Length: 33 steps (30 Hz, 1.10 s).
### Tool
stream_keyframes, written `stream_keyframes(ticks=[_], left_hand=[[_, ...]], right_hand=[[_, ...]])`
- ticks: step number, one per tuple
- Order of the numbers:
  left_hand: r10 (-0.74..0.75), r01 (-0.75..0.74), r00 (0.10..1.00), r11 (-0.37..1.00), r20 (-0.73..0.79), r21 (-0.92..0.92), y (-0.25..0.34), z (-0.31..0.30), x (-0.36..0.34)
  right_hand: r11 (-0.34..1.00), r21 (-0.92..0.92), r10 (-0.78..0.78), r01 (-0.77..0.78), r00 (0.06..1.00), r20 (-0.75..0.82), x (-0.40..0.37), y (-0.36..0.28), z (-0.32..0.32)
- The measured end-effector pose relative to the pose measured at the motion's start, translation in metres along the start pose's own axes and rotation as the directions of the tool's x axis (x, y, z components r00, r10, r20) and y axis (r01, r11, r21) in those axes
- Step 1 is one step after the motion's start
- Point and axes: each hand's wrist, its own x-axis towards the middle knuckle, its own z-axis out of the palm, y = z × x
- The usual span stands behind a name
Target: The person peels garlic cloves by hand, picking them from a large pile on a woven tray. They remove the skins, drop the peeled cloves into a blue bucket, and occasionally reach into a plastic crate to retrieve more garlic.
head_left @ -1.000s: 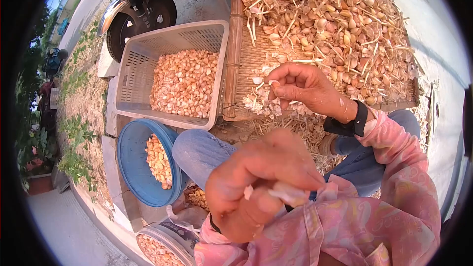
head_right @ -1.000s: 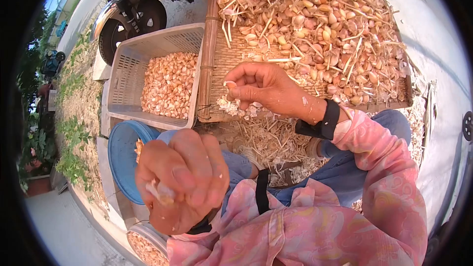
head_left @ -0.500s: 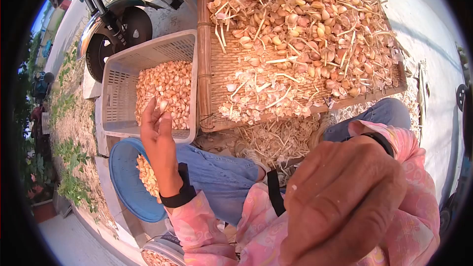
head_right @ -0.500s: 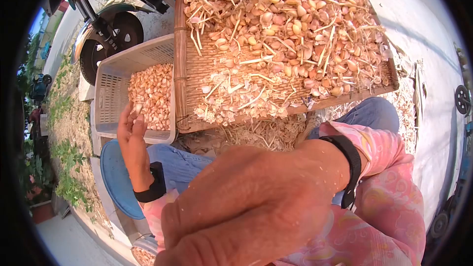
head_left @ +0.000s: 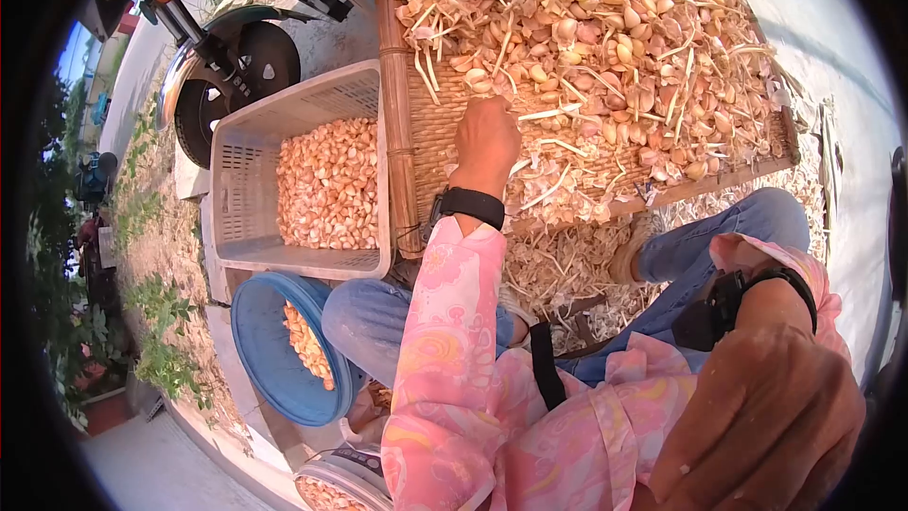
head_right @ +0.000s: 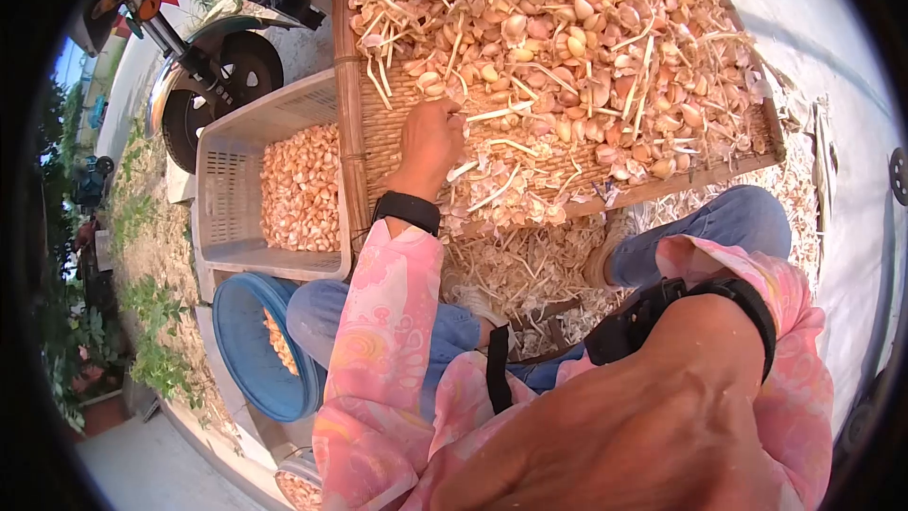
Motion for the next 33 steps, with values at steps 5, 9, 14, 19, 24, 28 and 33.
stream_keyframes(ticks=[5, 9, 14, 19, 24, 28, 33], left_hand=[[0.029, -0.029, 1.000, 0.997, 0.004, 0.073, 0.007, 0.007, -0.007], [-0.056, 0.030, 0.991, 0.977, -0.119, -0.213, 0.011, -0.011, -0.026], [-0.263, 0.150, 0.963, 0.368, 0.052, -0.918, 0.008, -0.069, -0.087], [-0.409, 0.146, 0.912, 0.257, 0.029, -0.955, -0.004, -0.078, -0.134], [-0.454, 0.090, 0.890, 0.286, -0.052, -0.954, -0.010, -0.064, -0.139], [-0.400, 0.033, 0.905, 0.404, -0.144, -0.914, -0.007, -0.067, -0.140], [-0.214, -0.005, 0.965, 0.558, -0.150, -0.830, 0.007, -0.056, -0.141]], right_hand=[[0.995, -0.098, 0.028, -0.026, 0.999, 0.024, 0.004, 0.002, 0.001], [0.980, -0.188, 0.077, -0.068, 0.996, 0.038, 0.006, 0.004, -0.001], [0.809, -0.337, 0.446, -0.481, 0.877, -0.181, -0.017, 0.050, -0.029], [0.479, -0.196, 0.744, -0.856, 0.514, -0.427, -0.064, 0.171, -0.067], [0.659, -0.568, 0.495, -0.493, 0.853, -0.167, -0.022, 0.192, -0.031], [0.356, -0.786, 0.786, -0.505, 0.617, -0.041, -0.032, 0.149, -0.031], [0.418, -0.761, 0.632, -0.497, 0.760, -0.149, -0.078, 0.140, -0.027]])
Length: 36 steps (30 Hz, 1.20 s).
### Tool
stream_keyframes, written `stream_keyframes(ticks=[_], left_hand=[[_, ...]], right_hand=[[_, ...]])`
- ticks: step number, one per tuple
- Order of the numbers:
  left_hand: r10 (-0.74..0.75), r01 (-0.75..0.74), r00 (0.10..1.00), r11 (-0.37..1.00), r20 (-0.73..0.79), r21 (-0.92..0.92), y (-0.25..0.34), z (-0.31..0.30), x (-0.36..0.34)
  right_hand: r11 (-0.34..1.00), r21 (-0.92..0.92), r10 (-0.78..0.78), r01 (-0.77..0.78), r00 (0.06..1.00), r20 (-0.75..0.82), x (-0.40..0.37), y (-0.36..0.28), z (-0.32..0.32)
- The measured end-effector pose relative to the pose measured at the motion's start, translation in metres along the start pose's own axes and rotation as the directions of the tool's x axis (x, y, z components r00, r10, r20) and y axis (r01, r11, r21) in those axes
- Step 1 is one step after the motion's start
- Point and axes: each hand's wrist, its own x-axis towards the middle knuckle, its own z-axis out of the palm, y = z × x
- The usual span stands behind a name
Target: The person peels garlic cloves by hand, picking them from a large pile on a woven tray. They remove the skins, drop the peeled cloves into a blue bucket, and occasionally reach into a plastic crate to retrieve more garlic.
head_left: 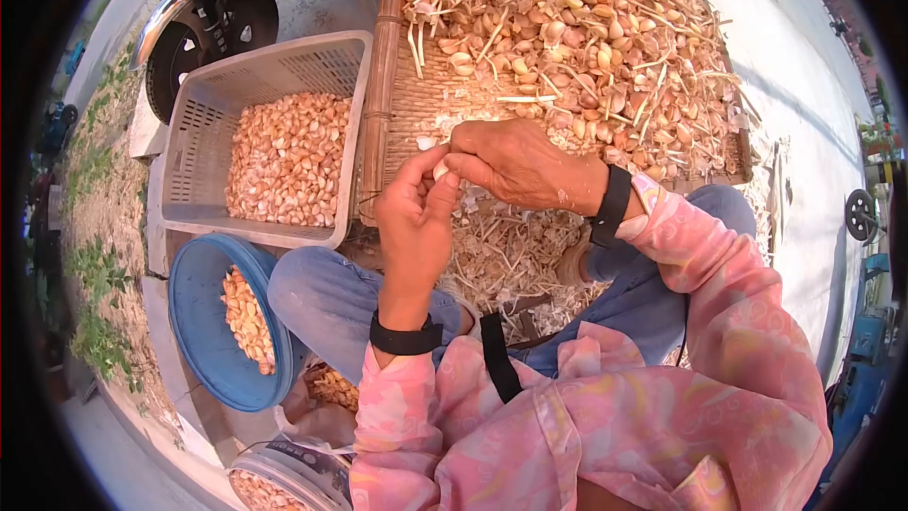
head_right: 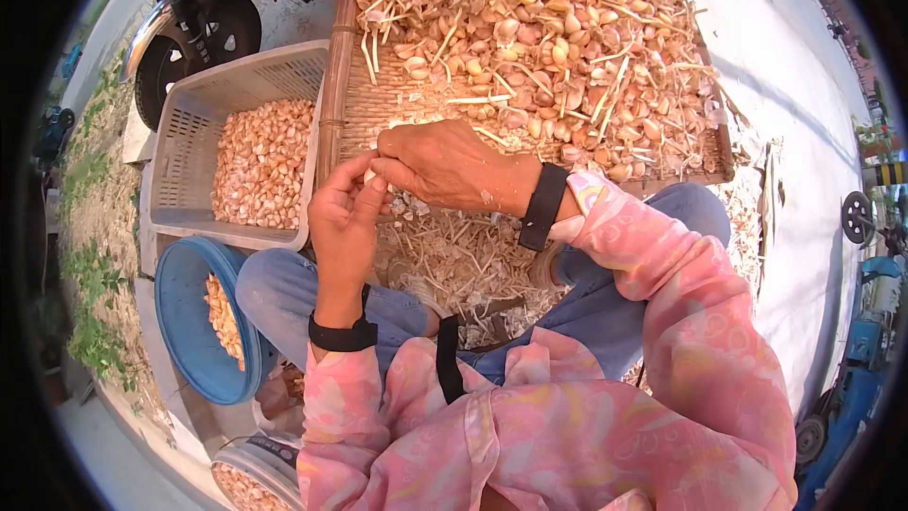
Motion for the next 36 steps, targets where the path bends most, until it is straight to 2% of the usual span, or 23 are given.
stream_keyframes(ticks=[2, 3, 4, 5, 7, 8, 11, 12, 14, 15, 16, 18, 20, 22, 23, 24, 25, 26, 29, 32, 34, 36], left_hand=[[0.041, -0.043, 0.997, 0.999, 0.070, 0.020, 0.001, 0.005, -0.002], [0.023, -0.020, 0.996, 0.999, 0.082, -0.040, 0.003, 0.008, -0.004], [0.010, -0.001, 0.996, 0.995, 0.092, -0.103, 0.005, 0.012, -0.004], [0.004, 0.013, 0.995, 0.986, 0.104, -0.167, 0.006, 0.017, -0.003], [-0.011, 0.039, 0.993, 0.969, 0.116, -0.243, 0.006, 0.023, -0.002], [-0.026, 0.059, 0.993, 0.957, 0.118, -0.284, 0.006, 0.025, -0.002], [-0.050, 0.087, 0.992, 0.939, 0.118, -0.333, 0.005, 0.028, -0.001], [-0.061, 0.097, 0.991, 0.936, 0.117, -0.339, 0.005, 0.028, -0.003], [-0.070, 0.105, 0.992, 0.926, 0.109, -0.362, 0.006, 0.025, -0.005], [-0.068, 0.101, 0.993, 0.919, 0.101, -0.382, 0.007, 0.023, -0.004], [-0.076, 0.099, 0.994, 0.915, 0.076, -0.390, 0.008, 0.018, -0.002], [-0.088, 0.092, 0.996, 0.910, 0.027, -0.404, 0.011, -0.007, 0.009], [-0.073, 0.054, 0.995, 0.962, -0.061, -0.268, 0.021, -0.044, 0.026], [-0.063, 0.079, 0.983, 0.993, -0.173, 0.090, 0.034, -0.086, 0.042], [0.086, -0.014, 0.979, 0.933, -0.185, 0.360, 0.030, -0.106, 0.049], [0.229, -0.089, 0.961, 0.791, -0.157, 0.605, 0.025, -0.124, 0.055], [0.357, -0.143, 0.930, 0.579, -0.091, 0.803, 0.021, -0.137, 0.058], [0.262, -0.092, 0.959, 0.638, -0.103, 0.764, 0.027, -0.136, 0.058], [0.032, 0.026, 0.994, 0.872, -0.109, 0.490, 0.040, -0.095, 0.054], [-0.038, 0.031, 0.999, 0.872, 0.004, 0.488, 0.020, -0.067, 0.057], [-0.058, 0.011, 0.996, 0.836, 0.068, 0.549, 0.010, -0.052, 0.059], [-0.105, 0.039, 0.989, 0.855, 0.100, 0.516, 0.006, -0.036, 0.062]], right_hand=[[0.999, -0.036, -0.035, 0.034, 0.999, -0.016, -0.009, 0.005, -0.002], [0.997, -0.058, -0.052, 0.050, 0.998, -0.027, -0.012, 0.009, -0.003], [0.984, -0.117, -0.137, 0.131, 0.990, -0.042, -0.014, 0.015, -0.004], [0.996, 0.050, -0.066, 0.071, 0.994, -0.092, -0.017, 0.017, -0.003], [0.924, 0.382, 0.088, -0.021, 0.984, -0.158, -0.022, 0.017, -0.001], [0.832, 0.539, 0.226, -0.132, 0.968, -0.111, -0.023, 0.010, -0.004], [0.628, 0.690, 0.385, -0.361, 0.914, 0.128, -0.026, 0.025, -0.008], [0.768, 0.538, 0.366, -0.348, 0.927, 0.079, -0.028, 0.035, -0.007], [0.910, 0.232, 0.316, -0.342, 0.938, 0.143, -0.034, 0.035, -0.003], [0.949, 0.060, 0.296, -0.311, 0.938, 0.183, -0.034, 0.030, -0.005], [0.915, -0.122, 0.403, -0.385, 0.856, 0.322, -0.035, 0.022, -0.008], [0.951, -0.093, 0.308, -0.294, 0.919, 0.245, -0.041, 0.014, 0.002], [0.973, -0.086, 0.229, -0.215, 0.952, 0.204, -0.033, 0.012, 0.000], [0.952, -0.189, 0.273, -0.242, 0.948, 0.163, -0.015, 0.029, -0.006], [0.938, -0.238, 0.291, -0.253, 0.946, 0.143, -0.003, 0.042, -0.010], [0.954, -0.179, 0.250, -0.239, 0.967, 0.043, 0.007, 0.052, -0.013], [0.950, -0.224, 0.206, -0.218, 0.976, -0.075, 0.019, 0.063, -0.015], [0.930, -0.263, 0.235, -0.258, 0.965, -0.114, 0.035, 0.081, -0.014], [0.924, -0.317, 0.147, -0.215, 0.964, -0.223, 0.074, 0.124, -0.004], [0.877, -0.392, 0.253, -0.277, 0.961, -0.114, 0.089, 0.126, 0.007], [0.888, -0.396, 0.215, -0.233, 0.973, -0.090, 0.084, 0.127, 0.010], [0.898, -0.398, 0.186, -0.188, 0.982, -0.043, 0.073, 0.127, 0.008]])
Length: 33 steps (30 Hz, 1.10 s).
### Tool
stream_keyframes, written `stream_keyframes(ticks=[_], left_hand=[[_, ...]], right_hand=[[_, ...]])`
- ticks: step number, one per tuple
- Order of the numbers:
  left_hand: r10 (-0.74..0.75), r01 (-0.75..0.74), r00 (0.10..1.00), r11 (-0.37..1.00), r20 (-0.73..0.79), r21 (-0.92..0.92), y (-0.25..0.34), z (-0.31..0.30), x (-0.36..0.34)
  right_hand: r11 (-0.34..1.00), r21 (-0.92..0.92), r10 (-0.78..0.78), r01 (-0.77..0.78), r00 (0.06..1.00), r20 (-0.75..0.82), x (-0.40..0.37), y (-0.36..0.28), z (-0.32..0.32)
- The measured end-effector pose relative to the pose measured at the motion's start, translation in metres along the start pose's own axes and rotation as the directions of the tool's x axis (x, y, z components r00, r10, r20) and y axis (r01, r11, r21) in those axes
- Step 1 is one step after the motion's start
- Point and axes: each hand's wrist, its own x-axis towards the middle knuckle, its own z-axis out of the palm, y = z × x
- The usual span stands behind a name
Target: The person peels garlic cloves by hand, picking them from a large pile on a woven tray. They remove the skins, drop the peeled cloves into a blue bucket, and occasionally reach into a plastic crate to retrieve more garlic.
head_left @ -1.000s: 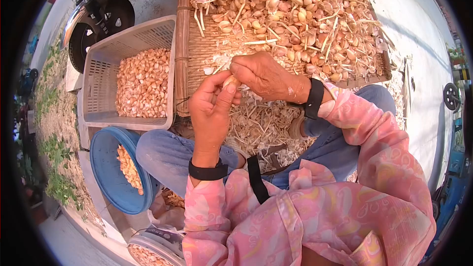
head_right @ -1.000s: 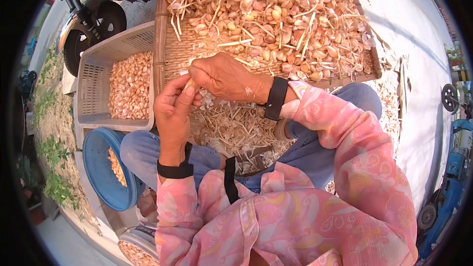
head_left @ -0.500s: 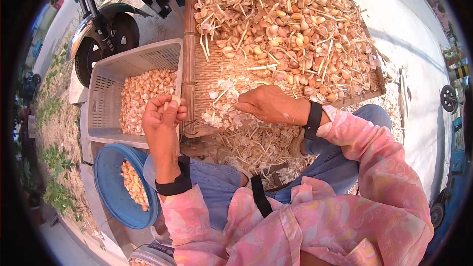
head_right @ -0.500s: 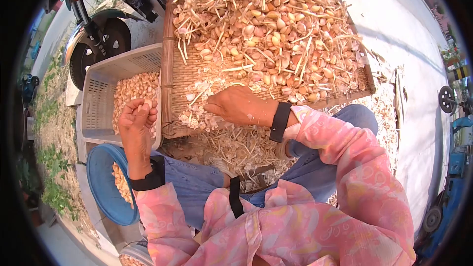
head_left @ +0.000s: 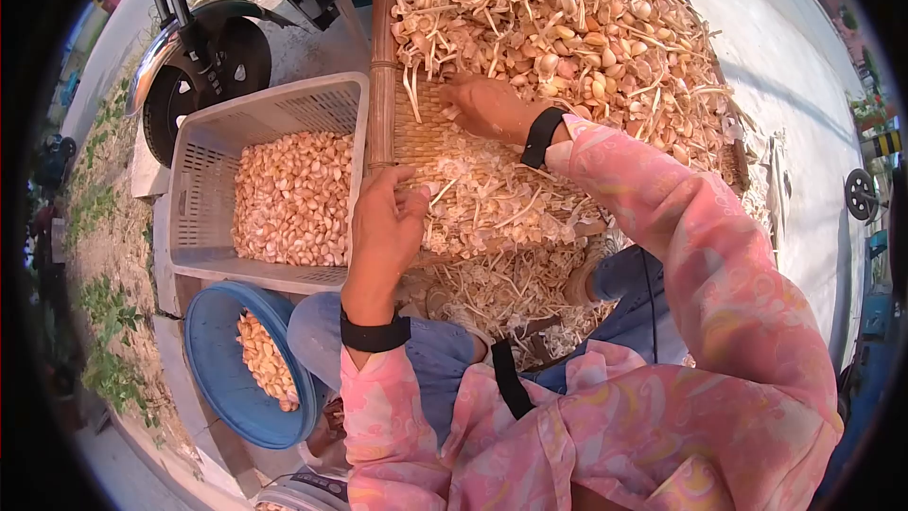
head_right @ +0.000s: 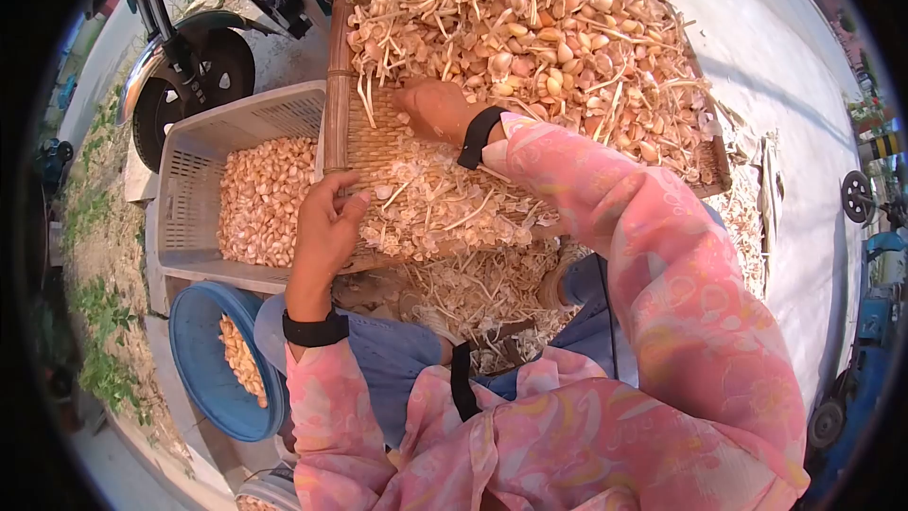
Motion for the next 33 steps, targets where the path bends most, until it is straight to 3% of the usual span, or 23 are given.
stream_keyframes(ticks=[2, 5, 8, 11, 12, 15, 17, 19, 21, 26, 30, 32, 33], left_hand=[[0.006, -0.005, 0.999, 1.000, 0.039, -0.024, 0.002, 0.011, 0.009], [0.099, -0.095, 0.990, 0.994, -0.096, 0.049, -0.015, 0.039, 0.039], [-0.078, 0.066, 0.996, 0.977, -0.050, -0.203, -0.008, 0.062, 0.068], [-0.029, 0.118, 0.983, 0.860, 0.183, -0.496, 0.001, 0.072, 0.071], [-0.021, 0.098, 0.989, 0.841, 0.149, -0.533, 0.006, 0.074, 0.066], [0.000, 0.046, 0.998, 0.749, 0.070, -0.661, 0.018, 0.079, 0.037], [0.010, 0.019, 0.999, 0.649, 0.034, -0.761, 0.023, 0.087, 0.020], [0.034, -0.033, 0.999, 0.694, -0.013, -0.719, 0.022, 0.094, 0.008], [0.037, -0.076, 0.997, 0.730, -0.072, -0.679, 0.026, 0.095, -0.002], [0.084, -0.081, 0.996, 0.838, -0.020, -0.540, 0.029, 0.083, -0.018], [0.086, -0.096, 0.995, 0.899, -0.044, -0.427, 0.023, 0.075, -0.026], [0.039, -0.042, 0.999, 0.865, -0.018, -0.499, 0.024, 0.065, -0.033], [0.020, -0.020, 1.000, 0.844, -0.005, -0.536, 0.028, 0.058, -0.037]], right_hand=[[0.999, 0.004, -0.054, 0.054, 0.997, 0.047, -0.013, 0.004, -0.005], [0.991, 0.108, -0.074, 0.076, 0.997, -0.018, -0.029, 0.004, -0.013], [0.981, 0.177, -0.072, 0.081, 0.996, -0.056, -0.045, -0.010, -0.031], [0.932, 0.312, -0.156, 0.182, 0.982, -0.107, -0.061, -0.026, -0.051], [0.915, 0.352, -0.154, 0.197, 0.977, -0.147, -0.066, -0.026, -0.052], [0.747, 0.658, 0.215, -0.093, 0.971, -0.107, -0.085, -0.036, -0.064], [0.641, 0.756, 0.234, -0.132, 0.972, -0.029, -0.093, -0.032, -0.054], [0.507, 0.848, 0.206, -0.153, 0.977, 0.053, -0.100, -0.035, -0.048], [0.563, 0.814, 0.184, -0.140, 0.982, 0.042, -0.103, -0.043, -0.058], [0.626, 0.772, 0.061, -0.108, 0.994, 0.089, -0.110, -0.042, -0.067], [0.333, 0.934, -0.080, -0.132, 0.983, 0.167, -0.113, -0.040, -0.060], [0.171, 0.962, -0.165, -0.211, 0.957, 0.239, -0.113, -0.044, -0.063], [0.179, 0.942, -0.149, -0.284, 0.939, 0.311, -0.112, -0.043, -0.064]])
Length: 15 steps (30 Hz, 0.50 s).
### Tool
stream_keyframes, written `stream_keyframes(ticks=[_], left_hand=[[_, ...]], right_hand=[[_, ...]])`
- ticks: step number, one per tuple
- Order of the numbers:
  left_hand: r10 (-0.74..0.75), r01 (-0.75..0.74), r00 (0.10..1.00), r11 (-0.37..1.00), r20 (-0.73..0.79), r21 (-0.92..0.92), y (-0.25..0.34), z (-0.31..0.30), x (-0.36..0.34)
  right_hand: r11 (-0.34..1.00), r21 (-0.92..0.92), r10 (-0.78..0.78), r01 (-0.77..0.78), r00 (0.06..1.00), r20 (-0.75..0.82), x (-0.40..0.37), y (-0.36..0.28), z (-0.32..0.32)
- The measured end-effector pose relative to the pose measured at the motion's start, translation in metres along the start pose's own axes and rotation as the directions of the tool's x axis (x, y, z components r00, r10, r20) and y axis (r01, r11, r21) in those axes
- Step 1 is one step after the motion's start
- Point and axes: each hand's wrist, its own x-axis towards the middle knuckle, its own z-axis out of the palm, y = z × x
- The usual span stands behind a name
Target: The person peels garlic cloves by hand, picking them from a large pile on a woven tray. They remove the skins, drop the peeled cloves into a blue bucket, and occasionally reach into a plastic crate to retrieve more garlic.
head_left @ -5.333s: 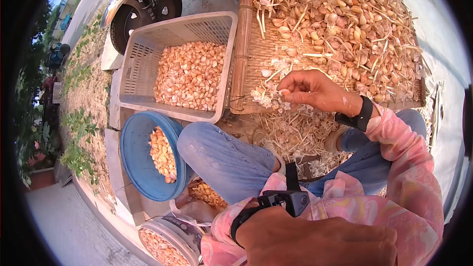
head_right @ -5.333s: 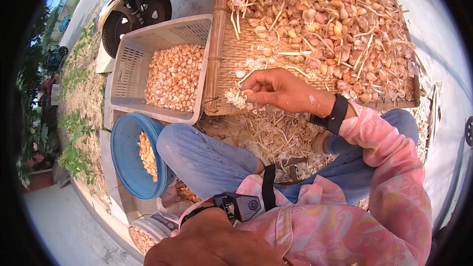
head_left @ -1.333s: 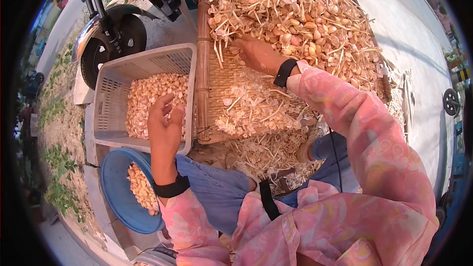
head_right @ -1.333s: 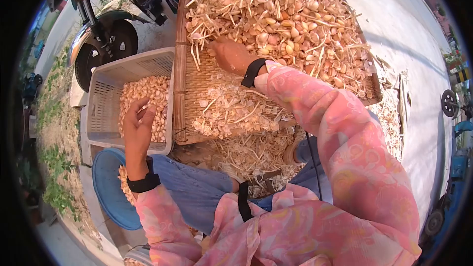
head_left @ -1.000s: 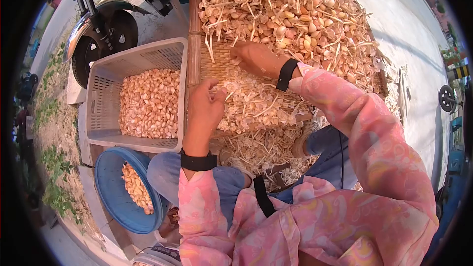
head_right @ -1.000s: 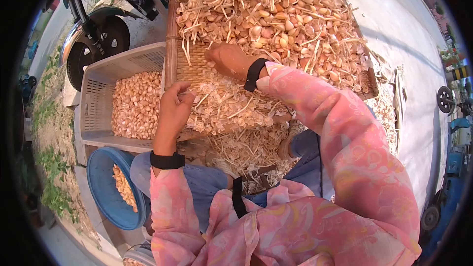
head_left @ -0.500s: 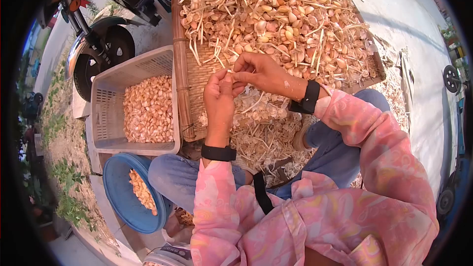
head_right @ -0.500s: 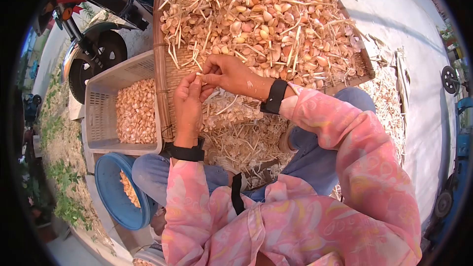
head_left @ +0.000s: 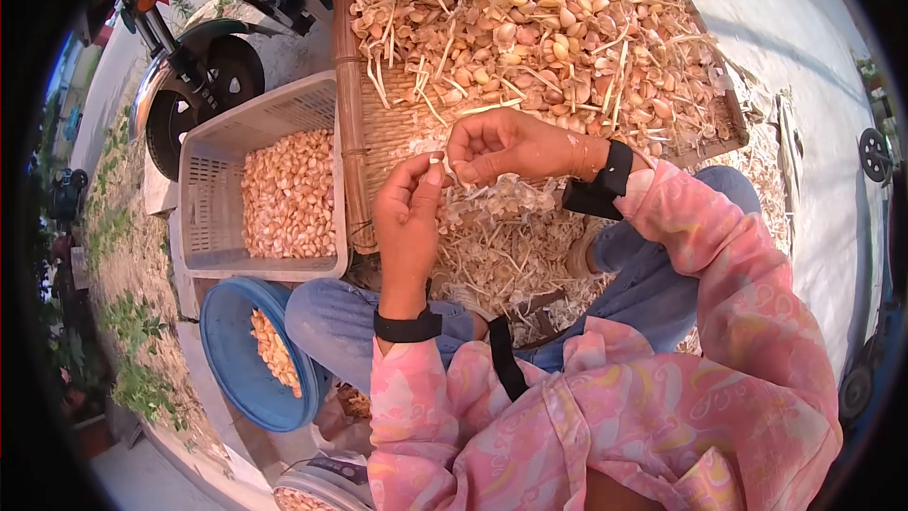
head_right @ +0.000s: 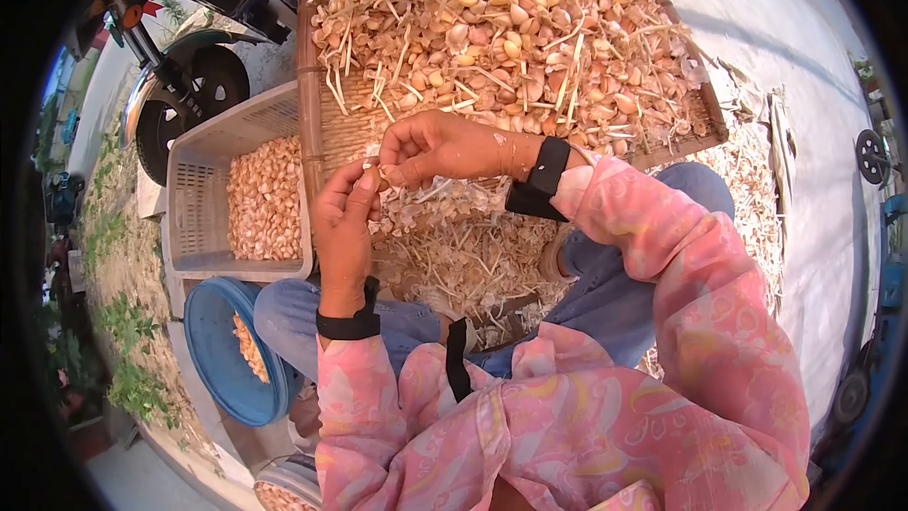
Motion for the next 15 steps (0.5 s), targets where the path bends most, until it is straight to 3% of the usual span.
stream_keyframes(ticks=[2, 4, 5, 6, 7, 9, 11, 12, 13, 14, 15], left_hand=[[-0.017, 0.033, 0.998, 0.962, 0.061, -0.270, 0.030, -0.009, -0.024], [0.130, -0.043, 0.967, 0.932, 0.220, -0.360, 0.073, -0.018, -0.058], [0.376, -0.272, 0.890, 0.892, 0.258, -0.363, 0.091, -0.010, -0.070], [0.421, -0.249, 0.818, 0.873, 0.392, -0.419, 0.113, -0.011, -0.078], [0.456, -0.208, 0.725, 0.859, 0.516, -0.467, 0.136, -0.012, -0.085], [0.489, -0.226, 0.836, 0.720, 0.249, -0.656, 0.155, 0.029, -0.122], [0.611, -0.497, 0.787, 0.547, -0.086, -0.674, 0.156, 0.047, -0.129], [0.633, -0.496, 0.773, 0.563, -0.041, -0.661, 0.162, 0.037, -0.117], [0.658, -0.503, 0.753, 0.565, -0.011, -0.654, 0.162, 0.031, -0.115], [0.681, -0.510, 0.732, 0.567, 0.020, -0.647, 0.163, 0.026, -0.113], [0.694, -0.513, 0.719, 0.564, 0.036, -0.647, 0.156, 0.023, -0.118]], right_hand=[[0.989, 0.004, 0.148, -0.147, 0.989, -0.014, 0.000, 0.004, -0.007], [0.973, -0.037, 0.222, -0.227, 0.970, -0.103, 0.006, 0.019, -0.005], [0.965, -0.062, 0.248, -0.256, 0.962, -0.118, 0.014, 0.027, 0.001], [0.955, -0.082, 0.273, -0.285, 0.953, -0.132, 0.021, 0.035, 0.008], [0.974, -0.089, 0.195, -0.210, 0.969, -0.152, 0.035, 0.038, 0.026], [0.997, 0.078, 0.040, -0.029, 0.989, -0.143, 0.067, 0.024, 0.060], [0.959, -0.080, -0.282, 0.272, 0.945, -0.169, 0.093, 0.005, 0.071], [0.909, -0.363, -0.280, 0.204, 0.945, -0.171, 0.096, -0.001, 0.060], [0.773, -0.622, -0.288, 0.127, 0.944, -0.165, 0.099, -0.008, 0.039], [0.555, -0.832, -0.301, 0.013, 0.935, -0.186, 0.098, -0.008, 0.019], [0.290, -0.956, -0.426, 0.038, 0.900, -0.093, 0.097, 0.005, -0.009]])
